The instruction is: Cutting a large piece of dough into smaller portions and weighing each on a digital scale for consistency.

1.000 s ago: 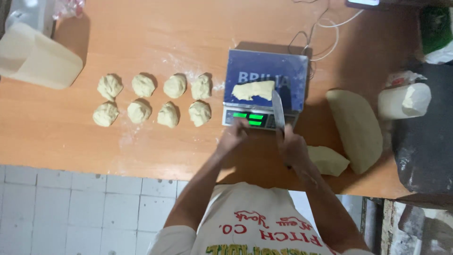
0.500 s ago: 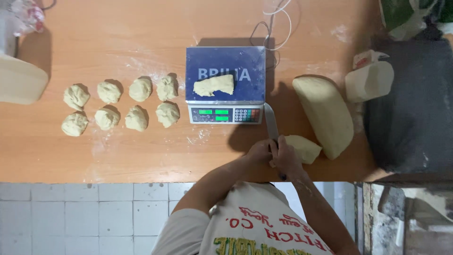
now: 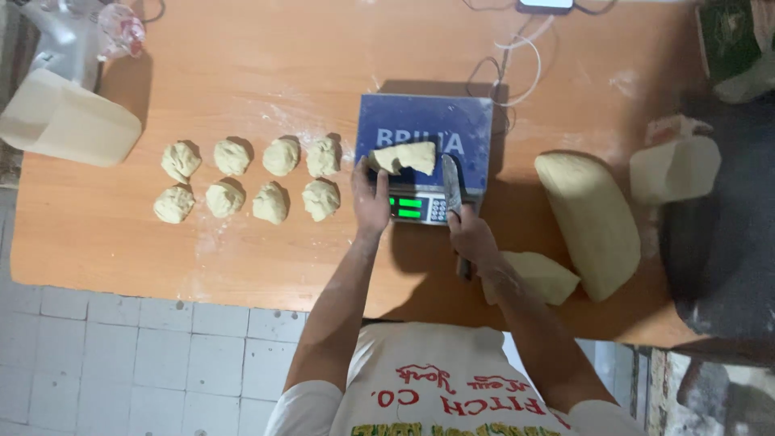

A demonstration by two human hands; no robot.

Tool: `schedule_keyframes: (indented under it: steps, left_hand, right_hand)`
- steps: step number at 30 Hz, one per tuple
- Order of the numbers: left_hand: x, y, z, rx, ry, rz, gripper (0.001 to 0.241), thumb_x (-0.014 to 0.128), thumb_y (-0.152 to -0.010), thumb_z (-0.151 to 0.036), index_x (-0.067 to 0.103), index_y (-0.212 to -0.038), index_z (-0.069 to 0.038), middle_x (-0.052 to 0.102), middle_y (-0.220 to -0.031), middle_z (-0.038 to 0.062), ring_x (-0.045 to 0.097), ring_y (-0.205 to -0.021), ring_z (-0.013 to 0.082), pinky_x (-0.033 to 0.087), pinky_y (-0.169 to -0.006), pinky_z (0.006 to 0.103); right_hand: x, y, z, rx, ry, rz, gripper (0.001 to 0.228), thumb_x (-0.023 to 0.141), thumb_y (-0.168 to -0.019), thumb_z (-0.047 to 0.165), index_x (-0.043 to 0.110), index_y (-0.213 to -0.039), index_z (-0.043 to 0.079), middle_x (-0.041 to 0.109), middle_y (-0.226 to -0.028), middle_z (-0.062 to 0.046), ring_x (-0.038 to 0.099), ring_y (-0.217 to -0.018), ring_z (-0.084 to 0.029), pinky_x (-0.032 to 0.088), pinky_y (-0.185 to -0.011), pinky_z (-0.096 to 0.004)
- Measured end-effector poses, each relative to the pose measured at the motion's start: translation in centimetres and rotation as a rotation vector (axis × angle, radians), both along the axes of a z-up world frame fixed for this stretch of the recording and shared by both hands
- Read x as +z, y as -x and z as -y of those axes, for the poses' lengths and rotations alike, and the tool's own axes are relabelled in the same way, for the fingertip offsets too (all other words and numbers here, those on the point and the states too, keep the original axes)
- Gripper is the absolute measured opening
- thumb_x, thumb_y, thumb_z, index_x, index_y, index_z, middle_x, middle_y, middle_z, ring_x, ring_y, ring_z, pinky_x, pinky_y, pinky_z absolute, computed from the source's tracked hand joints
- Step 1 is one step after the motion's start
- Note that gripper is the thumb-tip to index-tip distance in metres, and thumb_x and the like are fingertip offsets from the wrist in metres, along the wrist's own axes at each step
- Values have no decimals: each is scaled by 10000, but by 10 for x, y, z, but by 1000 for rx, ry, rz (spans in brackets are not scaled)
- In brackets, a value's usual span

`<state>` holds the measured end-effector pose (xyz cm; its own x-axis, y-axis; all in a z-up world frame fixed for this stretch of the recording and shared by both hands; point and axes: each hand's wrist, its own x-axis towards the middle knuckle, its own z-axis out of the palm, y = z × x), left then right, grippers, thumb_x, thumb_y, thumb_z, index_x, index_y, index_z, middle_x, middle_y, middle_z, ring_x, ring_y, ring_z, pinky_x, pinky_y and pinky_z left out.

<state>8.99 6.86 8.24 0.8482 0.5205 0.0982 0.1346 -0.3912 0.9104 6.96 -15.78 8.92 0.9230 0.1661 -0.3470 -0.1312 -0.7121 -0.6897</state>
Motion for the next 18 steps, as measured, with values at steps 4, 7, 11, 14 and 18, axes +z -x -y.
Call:
schedule_keyframes:
  steps: [4, 7, 11, 14, 18]
  left_hand:
    - [24, -25, -23, -17, 448, -108, 592, 518, -1073, -375, 454, -1495, 35, 472, -1515, 311, 369, -1469, 436, 267, -1276, 508]
    - [-4, -35, -38, 51, 1150, 138, 591, 561, -1059, -375, 467, -1514, -10, 451, -1568, 201, 324, -1520, 351, 227, -1281, 468]
    - [-41, -30, -89, 382, 1413, -37, 512, 730, -913, -508, 657, -1252, -132, 680, -1219, 144, 639, -1110, 330, 487, -945, 516]
    - [-28, -11, -135, 593, 1240, -54, 457, 816, -821, -544, 726, -1093, -189, 703, -1070, 137, 683, -958, 303, 552, -814, 486]
    - [5, 85, -205, 291, 452, -347, 639, 476, -985, -692, 487, -1469, -274, 493, -1525, 191, 415, -1453, 390, 306, -1246, 502]
  right_hand:
    - [-127, -24, -78, 65, 412, 149, 370, 454, -1061, 502, 531, -1039, 140, 748, -787, -182, 789, -839, -346, 637, -748, -489]
    - [-90, -11, -109, 211, 496, 817, 369, 516, -991, 312, 561, -1189, 4, 660, -590, -70, 717, -536, -217, 564, -538, -343]
    - [-8, 28, -130, 575, 472, 1203, 314, 502, -952, 237, 633, -1147, 30, 435, -528, -40, 527, -440, -250, 481, -482, -363]
    - [70, 36, -160, 581, 308, 445, 308, 472, -1072, 335, 581, -949, 75, 523, -594, -90, 626, -567, -307, 500, -619, -403]
    - [48, 59, -158, 688, 256, -175, 320, 478, -1091, 463, 553, -1071, 153, 689, -720, -123, 709, -696, -327, 525, -727, -476]
